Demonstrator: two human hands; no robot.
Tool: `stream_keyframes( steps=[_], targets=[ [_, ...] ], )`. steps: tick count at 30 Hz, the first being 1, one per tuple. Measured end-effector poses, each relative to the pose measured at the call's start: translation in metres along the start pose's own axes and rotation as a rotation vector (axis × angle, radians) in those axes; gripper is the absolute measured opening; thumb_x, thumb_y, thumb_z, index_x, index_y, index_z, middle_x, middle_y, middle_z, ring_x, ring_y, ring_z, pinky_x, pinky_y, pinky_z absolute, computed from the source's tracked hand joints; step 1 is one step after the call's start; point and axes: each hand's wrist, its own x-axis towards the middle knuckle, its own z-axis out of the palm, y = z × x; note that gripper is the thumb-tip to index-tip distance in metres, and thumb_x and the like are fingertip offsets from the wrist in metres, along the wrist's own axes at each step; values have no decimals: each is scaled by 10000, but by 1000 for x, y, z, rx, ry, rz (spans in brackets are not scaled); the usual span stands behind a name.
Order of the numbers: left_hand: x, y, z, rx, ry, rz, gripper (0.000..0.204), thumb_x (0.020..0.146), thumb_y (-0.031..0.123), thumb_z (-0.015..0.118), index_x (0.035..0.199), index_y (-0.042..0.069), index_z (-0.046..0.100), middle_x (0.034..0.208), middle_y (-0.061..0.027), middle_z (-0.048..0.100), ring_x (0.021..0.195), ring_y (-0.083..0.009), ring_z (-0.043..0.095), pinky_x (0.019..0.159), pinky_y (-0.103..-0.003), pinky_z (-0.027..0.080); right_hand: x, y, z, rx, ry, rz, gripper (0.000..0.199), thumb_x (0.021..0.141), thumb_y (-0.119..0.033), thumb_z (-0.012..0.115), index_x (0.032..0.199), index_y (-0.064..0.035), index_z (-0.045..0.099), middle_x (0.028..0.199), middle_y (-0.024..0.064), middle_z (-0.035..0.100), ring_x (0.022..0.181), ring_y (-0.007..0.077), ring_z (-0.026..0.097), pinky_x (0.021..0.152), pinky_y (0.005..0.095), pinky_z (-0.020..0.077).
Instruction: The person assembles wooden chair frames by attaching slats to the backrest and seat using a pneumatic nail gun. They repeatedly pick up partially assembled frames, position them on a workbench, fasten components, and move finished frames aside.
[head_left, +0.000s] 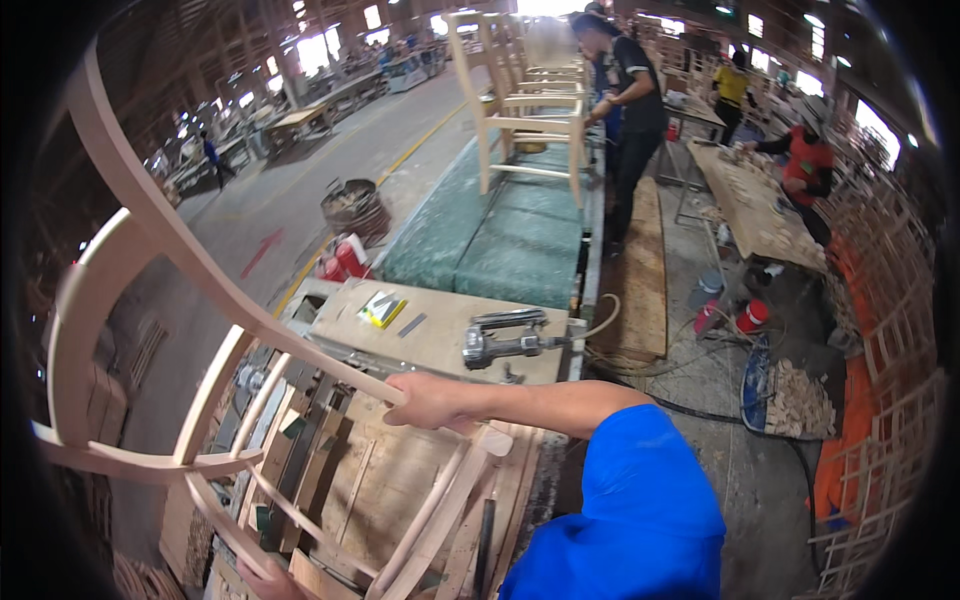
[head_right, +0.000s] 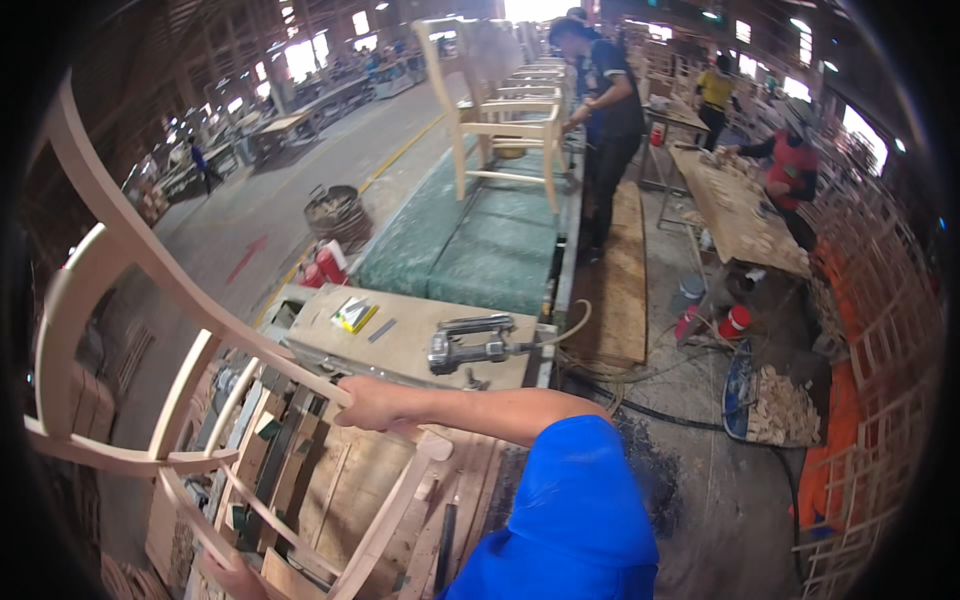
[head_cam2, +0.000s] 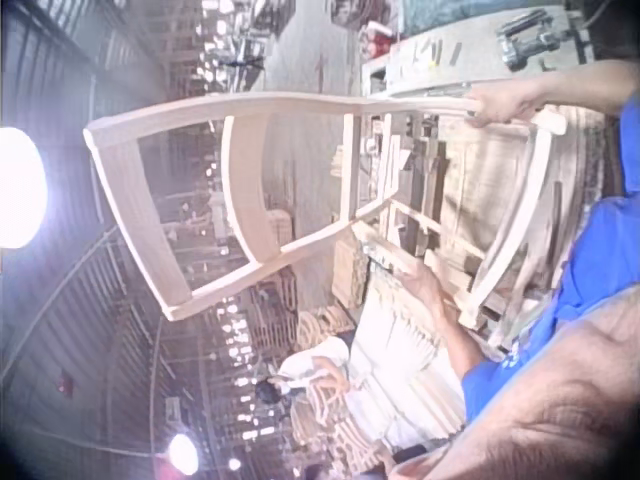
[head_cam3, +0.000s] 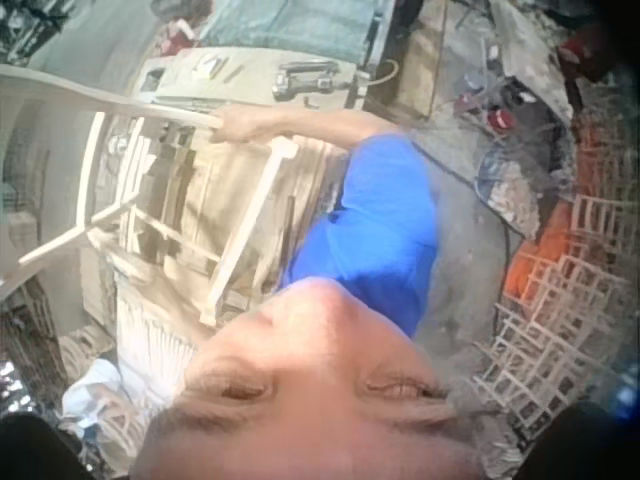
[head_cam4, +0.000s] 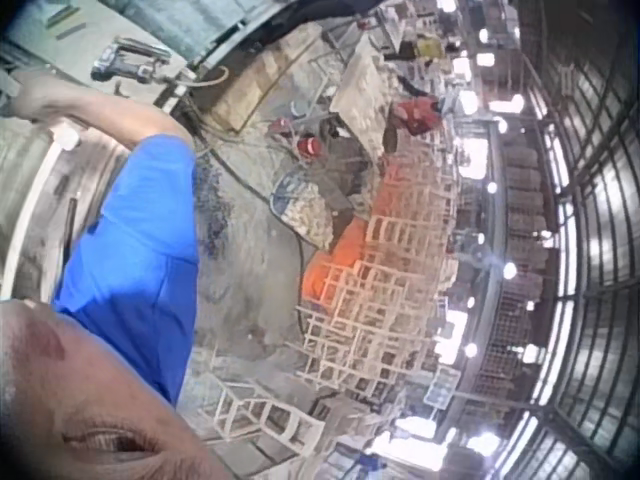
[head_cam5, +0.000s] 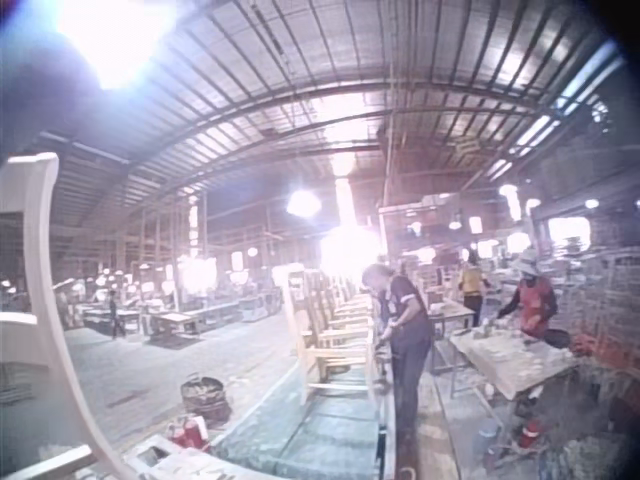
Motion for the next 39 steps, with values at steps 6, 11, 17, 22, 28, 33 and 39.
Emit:
stream_keyframes(
  steps=[6,11,17,22,28,33,39],
  targets=[
    [-2,15,-93,-180,302,-79,575,1070,471,445,1419,15,476,1160,-185,604,899,-298,649,709,-379,577,-104,-46,-37,93,109,-279,328,935,-289,763,1076,-48,592,962,72,639,935,153,605,835,335,500],
    [-6,111,-160,-1403,-10,-501,691,1062,593,361,1511,72,422,1307,-190,552,1012,-316,610,764,-412,551,-182,-60,-90,176,76,-450,533,974,-445,733,1237,-5,588,1067,71,649,1022,157,602,900,309,494],
    [-28,182,-159,-1973,49,205,585,1085,513,398,1327,-3,527,988,-162,619,691,-256,641,489,-303,527,-262,-116,-189,-289,150,-624,622,1003,-468,669,1361,19,521,1163,215,691,1107,313,674,970,427,522],
    [-37,320,-167,-1589,576,-416,657,985,677,468,1131,49,592,855,-138,611,649,-250,639,438,-306,524,-314,-145,-266,-703,476,-717,736,948,-549,696,1389,16,528,1220,220,656,1180,342,623,1022,491,464],
    [-38,447,-147,-1845,678,-501,568,1049,563,404,1108,33,597,922,-161,624,635,-278,611,492,-362,513,-380,-39,-336,-686,1543,-1434,798,898,-505,764,1430,24,492,1358,202,516,1250,341,537,1109,520,369],
    [-16,542,-132,-1726,877,-556,459,1022,433,418,984,6,582,671,-103,492,448,-189,406,398,-305,330,-354,82,-266,415,712,-735,913,955,-510,711,1580,-42,239,1297,163,504,1259,279,502,1027,491,466],
    [-1,570,-102,-1931,470,-219,563,1067,613,434,1052,52,467,683,13,363,503,-73,410,433,-192,369,-314,81,-249,855,789,-663,544,1057,-365,610,1443,-74,360,856,3,531,679,77,588,573,248,564]
  ],
)
